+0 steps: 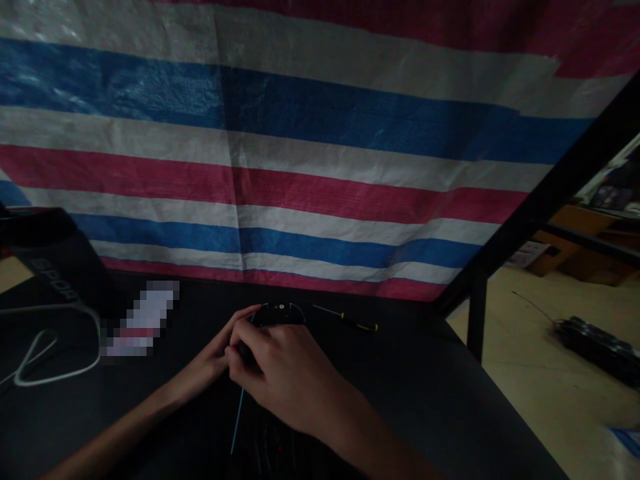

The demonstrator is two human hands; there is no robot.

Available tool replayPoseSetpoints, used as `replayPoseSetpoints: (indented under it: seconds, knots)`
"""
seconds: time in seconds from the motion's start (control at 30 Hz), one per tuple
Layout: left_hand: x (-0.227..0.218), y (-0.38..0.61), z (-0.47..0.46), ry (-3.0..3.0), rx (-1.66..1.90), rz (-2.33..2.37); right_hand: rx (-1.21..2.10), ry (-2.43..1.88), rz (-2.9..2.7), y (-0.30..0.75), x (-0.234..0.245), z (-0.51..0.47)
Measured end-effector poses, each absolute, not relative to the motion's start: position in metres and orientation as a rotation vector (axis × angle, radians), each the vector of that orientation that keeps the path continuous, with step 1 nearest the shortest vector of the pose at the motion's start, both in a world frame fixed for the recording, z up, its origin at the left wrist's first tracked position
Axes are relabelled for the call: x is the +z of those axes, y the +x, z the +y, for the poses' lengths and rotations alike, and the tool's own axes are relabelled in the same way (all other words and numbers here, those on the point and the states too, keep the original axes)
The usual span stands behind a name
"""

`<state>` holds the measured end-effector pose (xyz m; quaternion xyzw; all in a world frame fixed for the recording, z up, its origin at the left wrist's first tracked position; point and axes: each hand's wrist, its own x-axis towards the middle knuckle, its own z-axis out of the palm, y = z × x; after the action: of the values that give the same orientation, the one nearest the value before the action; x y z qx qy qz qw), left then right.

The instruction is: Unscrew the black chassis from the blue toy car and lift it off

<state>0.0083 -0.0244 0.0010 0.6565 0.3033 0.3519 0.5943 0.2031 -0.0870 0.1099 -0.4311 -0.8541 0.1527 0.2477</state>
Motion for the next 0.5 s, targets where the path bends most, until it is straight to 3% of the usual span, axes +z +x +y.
replayPoseSetpoints:
  seconds: [0.17,0.37,0.5]
  knots:
    - [0.0011,0.0079,-0.0237,1.557,0.823,0.696,0.391,-1.150,-2.396,0.2008,0.1078,-0.0885]
    - [0.0003,0.0075,-0.0234,1.550,0.822,0.706,0.121,-1.296,-2.324,0.1937,0.1002,-0.0875]
    - [0.0001,0.0058,-0.0218,1.574,0.829,0.697,0.276,-1.156,-2.369,0.1969,0.1041,-0.0874]
